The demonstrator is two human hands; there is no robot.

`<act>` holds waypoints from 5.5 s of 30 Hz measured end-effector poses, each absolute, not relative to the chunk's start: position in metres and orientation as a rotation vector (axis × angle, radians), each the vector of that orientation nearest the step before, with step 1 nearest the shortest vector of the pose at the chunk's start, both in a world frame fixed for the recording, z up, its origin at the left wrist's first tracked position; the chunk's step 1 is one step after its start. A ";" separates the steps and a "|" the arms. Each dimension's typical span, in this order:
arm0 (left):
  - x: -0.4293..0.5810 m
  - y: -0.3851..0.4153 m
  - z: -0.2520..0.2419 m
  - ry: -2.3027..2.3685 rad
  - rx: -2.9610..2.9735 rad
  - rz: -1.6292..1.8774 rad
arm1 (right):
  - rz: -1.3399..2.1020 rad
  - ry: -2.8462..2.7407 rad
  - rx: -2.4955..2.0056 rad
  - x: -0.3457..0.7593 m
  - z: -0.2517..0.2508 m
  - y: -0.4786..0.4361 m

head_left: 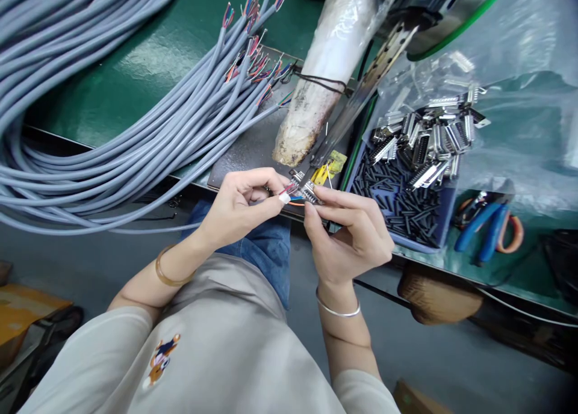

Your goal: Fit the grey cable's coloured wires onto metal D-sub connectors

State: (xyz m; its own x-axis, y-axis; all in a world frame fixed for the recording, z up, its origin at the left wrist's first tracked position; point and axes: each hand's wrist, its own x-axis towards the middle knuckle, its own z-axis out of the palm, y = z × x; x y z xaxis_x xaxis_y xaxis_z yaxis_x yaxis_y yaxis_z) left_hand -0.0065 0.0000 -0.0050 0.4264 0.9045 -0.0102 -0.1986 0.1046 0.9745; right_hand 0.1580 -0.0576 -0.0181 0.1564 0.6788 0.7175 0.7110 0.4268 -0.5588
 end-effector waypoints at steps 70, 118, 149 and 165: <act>0.000 -0.011 -0.006 0.936 1.167 0.973 | -0.089 -1.614 -1.289 0.157 -0.027 -0.072; 0.001 -0.007 -0.004 0.869 1.083 0.942 | 0.021 -1.564 -1.302 0.157 -0.018 -0.066; 0.002 -0.006 -0.005 0.804 1.095 0.957 | -0.066 -1.632 -1.323 0.160 -0.019 -0.062; 0.004 -0.009 0.000 0.891 1.222 1.036 | -0.251 -1.654 -1.325 0.156 -0.013 -0.064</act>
